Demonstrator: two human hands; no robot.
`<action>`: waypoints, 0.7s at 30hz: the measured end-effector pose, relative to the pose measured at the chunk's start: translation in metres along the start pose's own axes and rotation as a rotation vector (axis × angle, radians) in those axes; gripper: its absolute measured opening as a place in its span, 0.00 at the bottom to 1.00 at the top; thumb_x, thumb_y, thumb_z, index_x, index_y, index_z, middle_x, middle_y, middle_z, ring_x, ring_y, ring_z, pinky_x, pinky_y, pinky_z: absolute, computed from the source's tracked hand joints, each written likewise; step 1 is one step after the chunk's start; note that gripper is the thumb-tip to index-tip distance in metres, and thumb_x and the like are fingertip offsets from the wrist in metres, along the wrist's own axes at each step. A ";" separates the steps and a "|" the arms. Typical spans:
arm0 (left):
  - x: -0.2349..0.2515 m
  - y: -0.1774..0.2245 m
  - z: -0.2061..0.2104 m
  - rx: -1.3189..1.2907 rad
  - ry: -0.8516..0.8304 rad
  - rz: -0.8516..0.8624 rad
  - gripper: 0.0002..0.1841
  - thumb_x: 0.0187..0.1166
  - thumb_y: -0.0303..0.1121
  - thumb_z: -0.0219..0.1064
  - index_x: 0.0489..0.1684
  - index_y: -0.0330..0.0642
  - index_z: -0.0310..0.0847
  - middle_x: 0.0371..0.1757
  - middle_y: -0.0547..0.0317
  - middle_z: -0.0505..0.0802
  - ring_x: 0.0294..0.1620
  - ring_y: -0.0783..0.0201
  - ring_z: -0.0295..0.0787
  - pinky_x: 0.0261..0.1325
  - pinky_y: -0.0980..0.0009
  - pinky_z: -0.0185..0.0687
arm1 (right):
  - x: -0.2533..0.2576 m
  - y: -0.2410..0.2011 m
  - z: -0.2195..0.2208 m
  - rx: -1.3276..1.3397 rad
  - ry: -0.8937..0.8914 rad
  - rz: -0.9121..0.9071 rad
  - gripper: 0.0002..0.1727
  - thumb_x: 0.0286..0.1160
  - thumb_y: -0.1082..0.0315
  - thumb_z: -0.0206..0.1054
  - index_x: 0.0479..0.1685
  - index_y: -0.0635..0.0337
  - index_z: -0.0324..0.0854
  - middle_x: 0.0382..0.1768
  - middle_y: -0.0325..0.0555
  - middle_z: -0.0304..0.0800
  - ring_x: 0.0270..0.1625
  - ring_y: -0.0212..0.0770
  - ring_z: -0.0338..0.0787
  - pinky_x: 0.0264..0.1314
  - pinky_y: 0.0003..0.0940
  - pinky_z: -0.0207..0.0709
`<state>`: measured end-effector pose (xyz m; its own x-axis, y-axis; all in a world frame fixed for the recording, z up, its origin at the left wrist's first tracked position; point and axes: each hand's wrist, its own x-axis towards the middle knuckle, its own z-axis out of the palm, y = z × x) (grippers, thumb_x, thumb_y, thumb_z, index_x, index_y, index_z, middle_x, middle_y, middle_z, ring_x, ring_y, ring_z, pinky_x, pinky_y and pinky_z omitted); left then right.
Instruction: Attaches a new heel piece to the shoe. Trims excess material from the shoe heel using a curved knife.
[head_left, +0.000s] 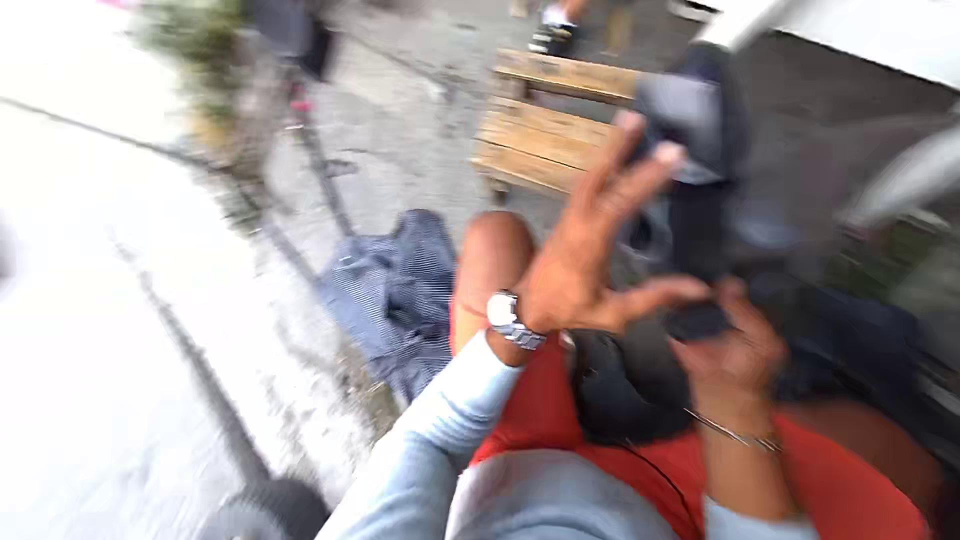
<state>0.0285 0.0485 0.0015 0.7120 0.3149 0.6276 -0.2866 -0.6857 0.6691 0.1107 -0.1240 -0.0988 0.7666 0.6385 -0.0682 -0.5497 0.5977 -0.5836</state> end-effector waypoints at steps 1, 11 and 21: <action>0.001 0.000 -0.016 0.025 -0.002 -0.010 0.57 0.50 0.49 0.91 0.82 0.25 0.67 0.87 0.27 0.65 0.88 0.44 0.66 0.85 0.53 0.74 | 0.007 0.005 0.001 0.041 -0.045 0.037 0.18 0.73 0.56 0.75 0.59 0.52 0.86 0.49 0.43 0.95 0.49 0.39 0.95 0.58 0.39 0.91; -0.040 0.009 -0.002 -0.494 -0.034 -0.565 0.34 0.59 0.30 0.85 0.63 0.18 0.79 0.57 0.40 0.92 0.63 0.64 0.88 0.74 0.67 0.80 | 0.053 0.028 0.008 -0.149 -0.353 0.136 0.19 0.73 0.48 0.74 0.60 0.42 0.85 0.53 0.33 0.94 0.57 0.33 0.93 0.63 0.34 0.87; -0.048 -0.027 -0.014 -0.194 0.176 -0.742 0.28 0.85 0.21 0.56 0.87 0.32 0.62 0.76 0.43 0.83 0.69 0.59 0.85 0.69 0.61 0.85 | 0.051 0.030 0.002 -0.054 -0.226 0.176 0.18 0.71 0.49 0.77 0.53 0.45 0.87 0.39 0.39 0.96 0.38 0.37 0.95 0.46 0.34 0.92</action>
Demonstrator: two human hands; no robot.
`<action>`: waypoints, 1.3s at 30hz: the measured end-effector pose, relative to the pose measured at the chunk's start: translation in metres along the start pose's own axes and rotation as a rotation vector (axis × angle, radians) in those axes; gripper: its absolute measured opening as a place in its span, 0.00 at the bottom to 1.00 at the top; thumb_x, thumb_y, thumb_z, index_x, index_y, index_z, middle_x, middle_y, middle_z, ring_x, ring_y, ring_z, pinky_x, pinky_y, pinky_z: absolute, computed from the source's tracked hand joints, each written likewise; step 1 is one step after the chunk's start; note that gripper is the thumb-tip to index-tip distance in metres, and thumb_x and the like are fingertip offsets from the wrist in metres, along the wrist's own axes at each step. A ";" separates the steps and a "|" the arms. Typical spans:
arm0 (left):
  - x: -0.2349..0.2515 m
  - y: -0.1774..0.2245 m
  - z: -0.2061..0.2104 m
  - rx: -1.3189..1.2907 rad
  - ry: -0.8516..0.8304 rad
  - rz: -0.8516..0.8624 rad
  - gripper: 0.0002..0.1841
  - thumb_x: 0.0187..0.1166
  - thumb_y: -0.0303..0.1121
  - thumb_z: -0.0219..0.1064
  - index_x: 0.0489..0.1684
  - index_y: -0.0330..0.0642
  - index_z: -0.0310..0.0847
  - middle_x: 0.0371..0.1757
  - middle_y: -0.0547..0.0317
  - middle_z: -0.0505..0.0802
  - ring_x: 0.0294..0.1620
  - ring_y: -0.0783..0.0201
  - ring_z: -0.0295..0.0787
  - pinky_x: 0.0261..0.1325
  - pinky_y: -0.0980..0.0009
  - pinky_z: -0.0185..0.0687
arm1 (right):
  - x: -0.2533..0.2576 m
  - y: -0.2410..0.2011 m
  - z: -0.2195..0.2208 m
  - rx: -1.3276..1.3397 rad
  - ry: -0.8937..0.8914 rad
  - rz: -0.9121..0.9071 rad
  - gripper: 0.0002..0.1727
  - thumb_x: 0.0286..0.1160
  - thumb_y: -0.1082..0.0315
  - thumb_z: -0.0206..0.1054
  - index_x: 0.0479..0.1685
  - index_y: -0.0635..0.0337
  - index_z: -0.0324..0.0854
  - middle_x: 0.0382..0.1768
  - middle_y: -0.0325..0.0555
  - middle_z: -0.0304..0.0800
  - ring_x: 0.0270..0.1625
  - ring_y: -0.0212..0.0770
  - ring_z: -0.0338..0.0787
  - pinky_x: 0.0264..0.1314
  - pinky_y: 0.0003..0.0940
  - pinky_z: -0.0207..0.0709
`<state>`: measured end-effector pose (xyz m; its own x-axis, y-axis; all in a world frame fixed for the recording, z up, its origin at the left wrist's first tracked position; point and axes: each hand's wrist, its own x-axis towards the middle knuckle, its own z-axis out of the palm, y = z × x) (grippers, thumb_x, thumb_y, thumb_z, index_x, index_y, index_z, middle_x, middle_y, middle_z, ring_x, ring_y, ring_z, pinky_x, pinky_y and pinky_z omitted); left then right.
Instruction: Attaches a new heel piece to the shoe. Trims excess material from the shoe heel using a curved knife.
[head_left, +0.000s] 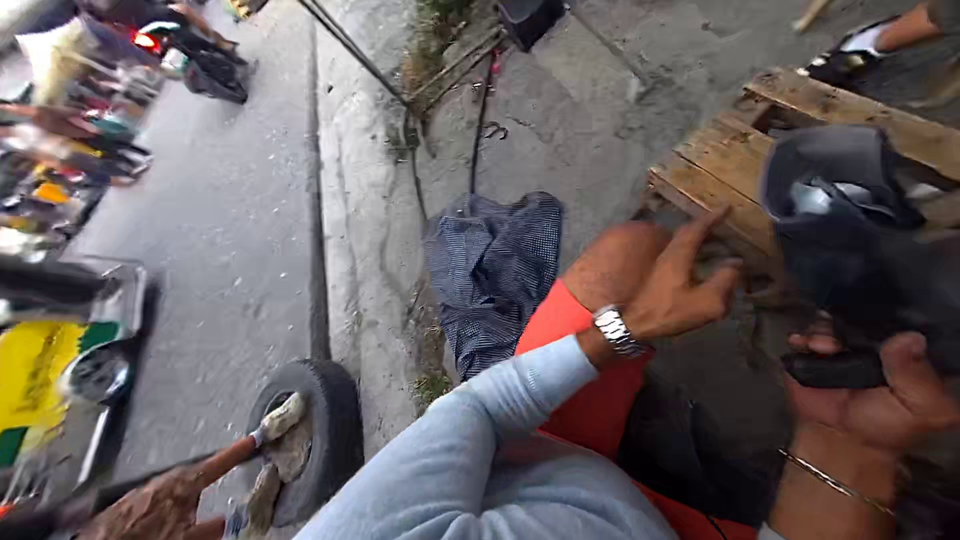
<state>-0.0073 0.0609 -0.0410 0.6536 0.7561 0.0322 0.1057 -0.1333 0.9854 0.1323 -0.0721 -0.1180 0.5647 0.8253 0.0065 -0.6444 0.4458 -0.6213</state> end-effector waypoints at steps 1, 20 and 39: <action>-0.003 0.001 -0.006 0.211 -0.051 0.176 0.35 0.75 0.20 0.63 0.87 0.28 0.60 0.82 0.42 0.77 0.78 0.58 0.78 0.77 0.61 0.79 | -0.004 -0.002 0.005 0.035 0.037 0.003 0.17 0.71 0.50 0.77 0.53 0.45 0.87 0.38 0.39 0.96 0.36 0.37 0.95 0.43 0.34 0.93; 0.060 -0.024 0.042 0.065 -0.235 0.338 0.71 0.45 0.50 0.94 0.87 0.25 0.43 0.76 0.40 0.79 0.77 0.57 0.80 0.83 0.59 0.77 | -0.015 -0.032 -0.013 0.268 0.112 0.047 0.17 0.87 0.50 0.61 0.50 0.55 0.83 0.30 0.41 0.88 0.21 0.31 0.83 0.27 0.26 0.84; -0.006 0.001 0.055 -0.166 -0.116 -0.013 0.38 0.75 0.46 0.78 0.82 0.46 0.61 0.63 0.59 0.90 0.61 0.64 0.91 0.62 0.63 0.92 | -0.023 -0.045 -0.027 -0.192 0.294 -0.198 0.17 0.84 0.71 0.63 0.67 0.70 0.77 0.43 0.54 0.94 0.39 0.47 0.97 0.47 0.47 0.95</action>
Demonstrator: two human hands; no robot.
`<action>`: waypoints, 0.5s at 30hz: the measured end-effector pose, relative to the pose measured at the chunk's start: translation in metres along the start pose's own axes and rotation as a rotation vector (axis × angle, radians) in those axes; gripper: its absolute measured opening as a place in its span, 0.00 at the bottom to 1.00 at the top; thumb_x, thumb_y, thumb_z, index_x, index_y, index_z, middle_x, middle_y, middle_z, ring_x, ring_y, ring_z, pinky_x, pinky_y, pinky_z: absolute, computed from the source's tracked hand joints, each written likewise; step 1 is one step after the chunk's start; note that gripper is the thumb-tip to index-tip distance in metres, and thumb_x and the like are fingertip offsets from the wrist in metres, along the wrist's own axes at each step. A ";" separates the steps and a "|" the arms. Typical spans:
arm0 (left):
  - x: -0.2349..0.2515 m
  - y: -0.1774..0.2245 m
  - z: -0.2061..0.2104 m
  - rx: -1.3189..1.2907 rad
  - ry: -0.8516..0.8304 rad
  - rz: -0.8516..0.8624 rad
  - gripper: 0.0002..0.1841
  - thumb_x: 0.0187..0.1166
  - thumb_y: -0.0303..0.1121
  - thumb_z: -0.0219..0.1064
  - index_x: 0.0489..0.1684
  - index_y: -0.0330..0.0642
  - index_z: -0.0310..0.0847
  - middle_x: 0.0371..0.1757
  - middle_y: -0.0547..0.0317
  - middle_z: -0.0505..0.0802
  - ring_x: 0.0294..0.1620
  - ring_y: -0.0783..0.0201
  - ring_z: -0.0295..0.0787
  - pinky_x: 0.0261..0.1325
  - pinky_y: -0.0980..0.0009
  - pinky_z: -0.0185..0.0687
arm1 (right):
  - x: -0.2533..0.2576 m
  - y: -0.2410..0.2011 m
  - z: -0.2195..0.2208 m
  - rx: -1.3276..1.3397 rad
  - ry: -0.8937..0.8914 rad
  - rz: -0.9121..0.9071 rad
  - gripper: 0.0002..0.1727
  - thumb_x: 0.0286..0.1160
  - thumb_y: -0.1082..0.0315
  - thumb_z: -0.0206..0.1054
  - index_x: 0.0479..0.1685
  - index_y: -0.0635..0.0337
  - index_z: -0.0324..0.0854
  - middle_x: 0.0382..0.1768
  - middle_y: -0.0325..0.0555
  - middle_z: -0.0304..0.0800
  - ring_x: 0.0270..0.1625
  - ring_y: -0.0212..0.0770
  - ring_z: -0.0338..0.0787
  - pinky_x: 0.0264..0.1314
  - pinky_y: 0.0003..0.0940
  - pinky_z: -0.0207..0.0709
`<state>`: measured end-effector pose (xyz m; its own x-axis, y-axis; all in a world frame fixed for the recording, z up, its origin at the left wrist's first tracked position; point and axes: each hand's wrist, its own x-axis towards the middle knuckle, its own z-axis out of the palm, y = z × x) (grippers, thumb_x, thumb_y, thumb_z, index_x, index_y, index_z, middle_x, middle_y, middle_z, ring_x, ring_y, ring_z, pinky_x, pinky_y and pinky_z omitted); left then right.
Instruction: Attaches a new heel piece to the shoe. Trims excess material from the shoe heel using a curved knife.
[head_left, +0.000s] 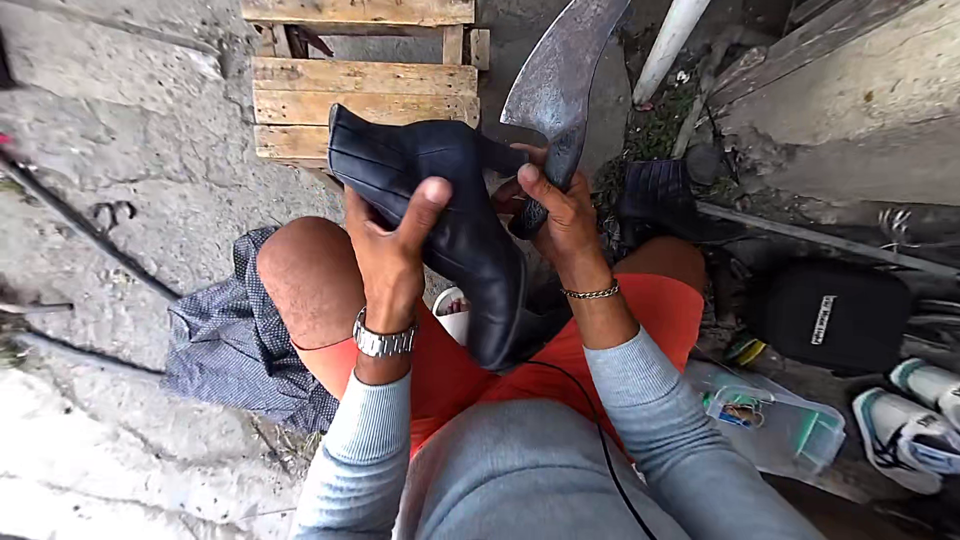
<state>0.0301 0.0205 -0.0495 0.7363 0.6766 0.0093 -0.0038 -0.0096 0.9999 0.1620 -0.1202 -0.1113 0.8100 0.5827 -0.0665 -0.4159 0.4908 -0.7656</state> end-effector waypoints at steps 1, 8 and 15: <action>-0.001 -0.006 -0.005 -0.124 -0.041 -0.070 0.34 0.79 0.49 0.73 0.81 0.49 0.63 0.62 0.60 0.91 0.60 0.63 0.92 0.62 0.62 0.92 | 0.002 0.001 0.001 -0.008 -0.004 0.009 0.16 0.85 0.70 0.63 0.66 0.69 0.77 0.42 0.53 0.93 0.38 0.47 0.96 0.47 0.47 0.95; -0.010 -0.024 0.000 -0.477 -0.064 -0.359 0.20 0.84 0.49 0.67 0.68 0.52 0.82 0.58 0.58 0.94 0.57 0.62 0.93 0.58 0.61 0.92 | 0.012 0.010 0.007 -0.616 0.021 0.009 0.17 0.83 0.64 0.68 0.60 0.69 0.83 0.33 0.46 0.91 0.25 0.37 0.89 0.28 0.35 0.89; 0.037 -0.027 0.017 -0.372 0.271 -0.296 0.18 0.84 0.33 0.66 0.65 0.32 0.75 0.50 0.44 0.93 0.52 0.52 0.94 0.59 0.50 0.92 | -0.076 -0.036 -0.033 -1.546 0.052 0.079 0.33 0.83 0.42 0.63 0.77 0.57 0.72 0.42 0.54 0.90 0.36 0.50 0.91 0.35 0.56 0.85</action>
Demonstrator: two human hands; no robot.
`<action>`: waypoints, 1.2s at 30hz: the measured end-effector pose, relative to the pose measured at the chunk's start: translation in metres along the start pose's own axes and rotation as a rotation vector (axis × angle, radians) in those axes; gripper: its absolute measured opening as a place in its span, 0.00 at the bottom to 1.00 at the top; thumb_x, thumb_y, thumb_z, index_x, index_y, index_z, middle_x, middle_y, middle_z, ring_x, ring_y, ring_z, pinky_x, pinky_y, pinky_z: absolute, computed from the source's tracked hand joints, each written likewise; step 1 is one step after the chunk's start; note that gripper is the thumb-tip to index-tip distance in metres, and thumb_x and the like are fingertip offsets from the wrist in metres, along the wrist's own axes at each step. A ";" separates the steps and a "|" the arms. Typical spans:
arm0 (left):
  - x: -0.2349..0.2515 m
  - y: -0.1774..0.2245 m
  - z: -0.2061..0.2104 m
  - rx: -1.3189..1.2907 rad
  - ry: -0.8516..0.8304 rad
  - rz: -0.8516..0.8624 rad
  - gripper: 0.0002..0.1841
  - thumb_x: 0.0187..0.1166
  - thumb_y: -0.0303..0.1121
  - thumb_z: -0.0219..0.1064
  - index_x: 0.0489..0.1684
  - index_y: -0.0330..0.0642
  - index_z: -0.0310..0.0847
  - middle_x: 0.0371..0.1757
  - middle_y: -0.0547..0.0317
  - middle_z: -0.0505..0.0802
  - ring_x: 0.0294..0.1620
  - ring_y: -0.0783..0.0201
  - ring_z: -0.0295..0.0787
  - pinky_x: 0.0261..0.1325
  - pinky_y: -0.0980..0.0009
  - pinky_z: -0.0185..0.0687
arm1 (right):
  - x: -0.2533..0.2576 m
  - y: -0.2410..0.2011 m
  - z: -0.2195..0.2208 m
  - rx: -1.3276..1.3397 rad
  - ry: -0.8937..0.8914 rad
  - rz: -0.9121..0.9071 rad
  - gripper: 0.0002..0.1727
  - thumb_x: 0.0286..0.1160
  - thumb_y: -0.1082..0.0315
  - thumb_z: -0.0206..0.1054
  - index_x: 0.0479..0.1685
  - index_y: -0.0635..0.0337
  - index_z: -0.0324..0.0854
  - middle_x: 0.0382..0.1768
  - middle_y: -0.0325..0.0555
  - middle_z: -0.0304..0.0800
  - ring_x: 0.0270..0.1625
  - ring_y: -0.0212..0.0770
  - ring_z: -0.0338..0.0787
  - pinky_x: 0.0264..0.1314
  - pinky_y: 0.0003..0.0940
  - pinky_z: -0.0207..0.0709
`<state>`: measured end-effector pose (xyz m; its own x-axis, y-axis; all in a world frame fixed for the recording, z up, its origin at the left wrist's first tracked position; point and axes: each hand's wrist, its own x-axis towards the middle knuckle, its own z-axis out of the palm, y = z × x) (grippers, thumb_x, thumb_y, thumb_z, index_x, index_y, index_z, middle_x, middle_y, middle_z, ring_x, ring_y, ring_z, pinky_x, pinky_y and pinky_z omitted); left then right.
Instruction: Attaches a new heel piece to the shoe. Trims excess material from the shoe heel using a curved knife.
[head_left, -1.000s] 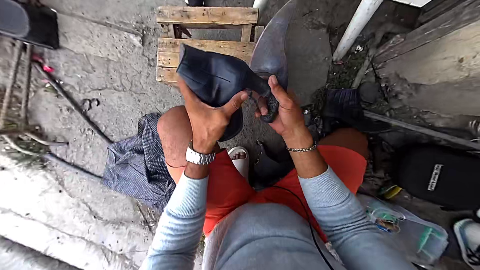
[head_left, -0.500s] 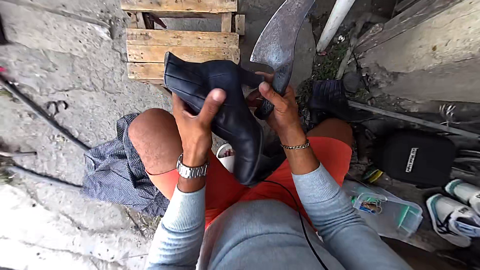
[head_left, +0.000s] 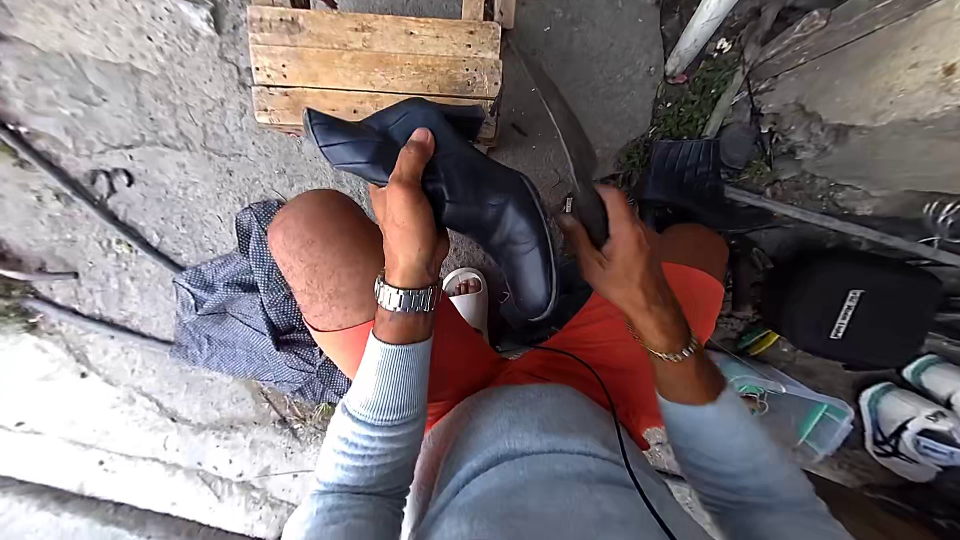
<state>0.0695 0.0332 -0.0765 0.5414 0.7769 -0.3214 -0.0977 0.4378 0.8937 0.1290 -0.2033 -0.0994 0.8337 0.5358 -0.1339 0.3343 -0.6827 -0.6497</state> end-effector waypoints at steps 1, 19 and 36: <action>0.002 -0.001 0.000 0.011 -0.009 -0.020 0.18 0.85 0.34 0.66 0.66 0.32 0.74 0.51 0.44 0.93 0.53 0.52 0.94 0.60 0.50 0.91 | -0.014 0.010 -0.006 -0.072 -0.039 -0.006 0.35 0.85 0.44 0.61 0.81 0.60 0.68 0.49 0.57 0.91 0.42 0.54 0.93 0.40 0.61 0.86; -0.002 -0.012 0.010 0.068 -0.016 -0.028 0.15 0.87 0.31 0.62 0.66 0.34 0.72 0.52 0.45 0.91 0.55 0.54 0.92 0.62 0.51 0.90 | -0.049 0.005 0.007 -0.117 0.051 -0.125 0.33 0.84 0.52 0.63 0.82 0.65 0.73 0.45 0.56 0.92 0.34 0.49 0.91 0.30 0.47 0.83; -0.004 -0.016 0.010 0.049 -0.014 -0.025 0.14 0.88 0.32 0.62 0.62 0.32 0.75 0.50 0.44 0.92 0.54 0.53 0.93 0.61 0.50 0.90 | -0.042 0.004 0.002 -0.137 0.019 -0.129 0.32 0.84 0.53 0.63 0.81 0.65 0.74 0.45 0.54 0.92 0.34 0.48 0.91 0.29 0.45 0.82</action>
<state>0.0770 0.0185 -0.0862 0.5545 0.7597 -0.3398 -0.0434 0.4341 0.8998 0.0942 -0.2277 -0.0977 0.7875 0.6149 -0.0412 0.4948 -0.6707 -0.5526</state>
